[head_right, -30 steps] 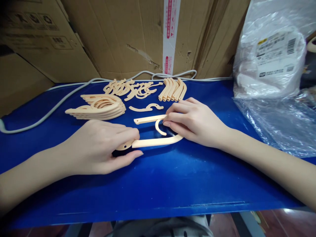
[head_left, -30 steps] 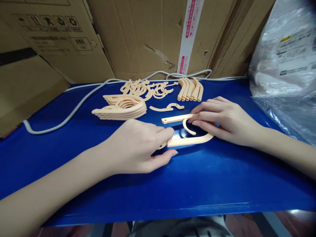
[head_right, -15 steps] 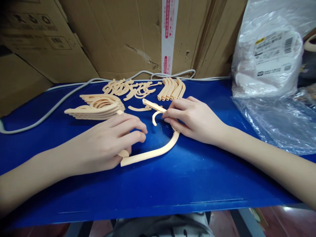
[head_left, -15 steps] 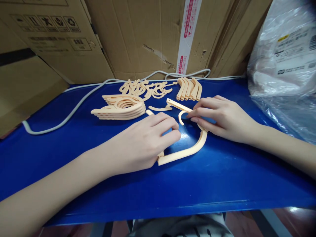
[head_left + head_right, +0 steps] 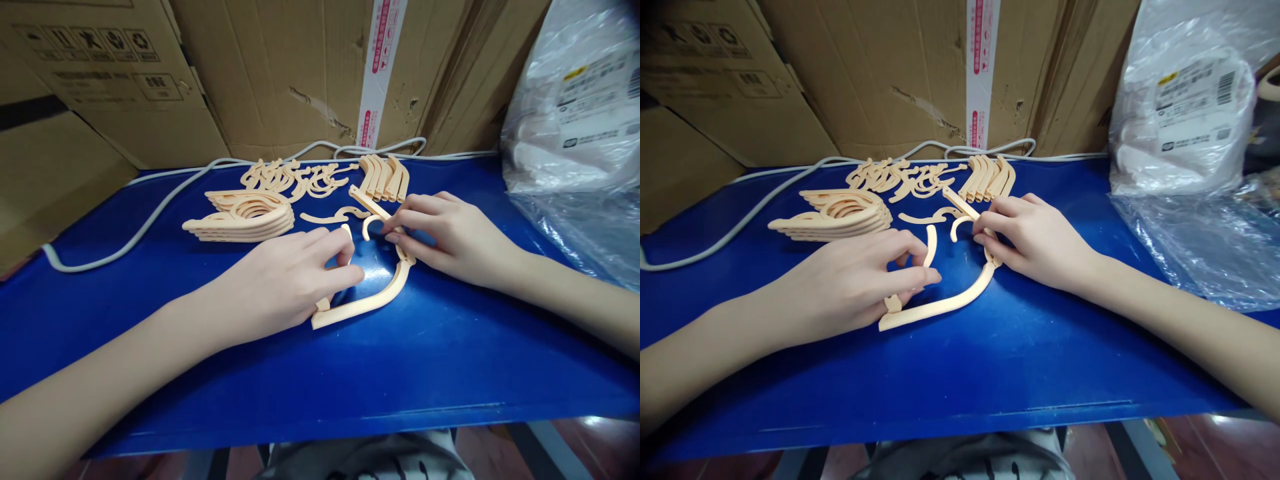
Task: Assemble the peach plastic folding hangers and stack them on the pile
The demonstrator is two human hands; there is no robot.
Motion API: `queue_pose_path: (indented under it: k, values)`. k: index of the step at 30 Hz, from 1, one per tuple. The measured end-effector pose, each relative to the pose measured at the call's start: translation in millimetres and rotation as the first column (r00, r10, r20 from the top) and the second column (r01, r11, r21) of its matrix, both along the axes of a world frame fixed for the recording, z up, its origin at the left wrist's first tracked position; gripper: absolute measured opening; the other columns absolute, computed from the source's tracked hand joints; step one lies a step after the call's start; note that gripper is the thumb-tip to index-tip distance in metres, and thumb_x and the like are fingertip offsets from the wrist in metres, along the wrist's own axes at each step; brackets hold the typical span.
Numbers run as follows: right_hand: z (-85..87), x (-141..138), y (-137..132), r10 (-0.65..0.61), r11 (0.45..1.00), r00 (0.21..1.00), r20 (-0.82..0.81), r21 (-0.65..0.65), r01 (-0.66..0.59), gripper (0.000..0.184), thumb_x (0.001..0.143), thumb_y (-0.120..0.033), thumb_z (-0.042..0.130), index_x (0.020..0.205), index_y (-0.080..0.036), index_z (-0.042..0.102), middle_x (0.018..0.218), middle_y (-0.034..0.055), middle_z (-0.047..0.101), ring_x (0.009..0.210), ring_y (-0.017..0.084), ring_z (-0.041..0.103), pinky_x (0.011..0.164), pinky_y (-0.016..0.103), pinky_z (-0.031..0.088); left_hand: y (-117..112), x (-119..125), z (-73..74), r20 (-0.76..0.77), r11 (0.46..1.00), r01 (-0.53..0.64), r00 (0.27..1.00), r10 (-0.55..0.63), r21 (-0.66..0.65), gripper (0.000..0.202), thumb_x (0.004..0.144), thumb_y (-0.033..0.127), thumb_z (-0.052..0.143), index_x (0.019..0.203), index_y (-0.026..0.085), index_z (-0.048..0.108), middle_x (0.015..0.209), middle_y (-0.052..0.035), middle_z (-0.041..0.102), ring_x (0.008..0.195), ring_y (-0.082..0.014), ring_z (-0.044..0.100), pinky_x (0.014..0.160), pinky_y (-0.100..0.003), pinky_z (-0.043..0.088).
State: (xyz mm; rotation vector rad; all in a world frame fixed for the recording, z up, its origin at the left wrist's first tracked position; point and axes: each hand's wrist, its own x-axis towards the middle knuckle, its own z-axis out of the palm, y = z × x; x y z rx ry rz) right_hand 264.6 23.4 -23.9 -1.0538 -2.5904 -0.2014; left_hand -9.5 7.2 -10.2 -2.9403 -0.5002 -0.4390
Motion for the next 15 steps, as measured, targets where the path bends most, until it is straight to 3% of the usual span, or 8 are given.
queue_pose_path:
  k: [4,10,15]
  values:
    - [0.9,-0.4,-0.8,-0.008,1.000,1.000,-0.016,-0.001,0.008,0.021,0.099,-0.026,0.047,0.103,-0.020,0.067,0.097,0.0075,0.067,0.084,0.021,0.063,0.077,0.038,0.044,0.5,0.2,-1.4,0.003,0.998,-0.014,1.000,0.015,-0.063,0.022,0.092,0.009,0.052,0.105,0.017,0.068,0.100,-0.0059,0.059,0.077,-0.0158,0.053,0.063,-0.026,0.040]
    - [1.0,-0.5,-1.8,-0.011,1.000,0.999,-0.044,-0.008,0.010,0.020,0.098,-0.025,0.047,0.102,-0.020,0.067,0.097,0.0071,0.067,0.086,0.021,0.063,0.078,0.038,0.043,1.1,-1.0,-4.1,-0.051,0.996,-0.016,0.999,0.011,-0.085,0.039,0.090,0.000,0.047,0.119,0.021,0.063,0.113,-0.0057,0.060,0.088,-0.0178,0.057,0.070,-0.027,0.045]
    - [1.7,-1.0,-2.0,-0.029,0.999,0.999,-0.042,-0.030,0.027,0.020,0.098,-0.027,0.046,0.101,-0.022,0.066,0.097,0.0075,0.066,0.085,0.022,0.062,0.077,0.039,0.043,3.3,-1.6,-5.2,-0.098,0.994,0.003,0.995,-0.013,-0.106,0.040,0.096,0.003,0.043,0.128,0.021,0.058,0.120,-0.0066,0.061,0.095,-0.0202,0.059,0.080,-0.032,0.048]
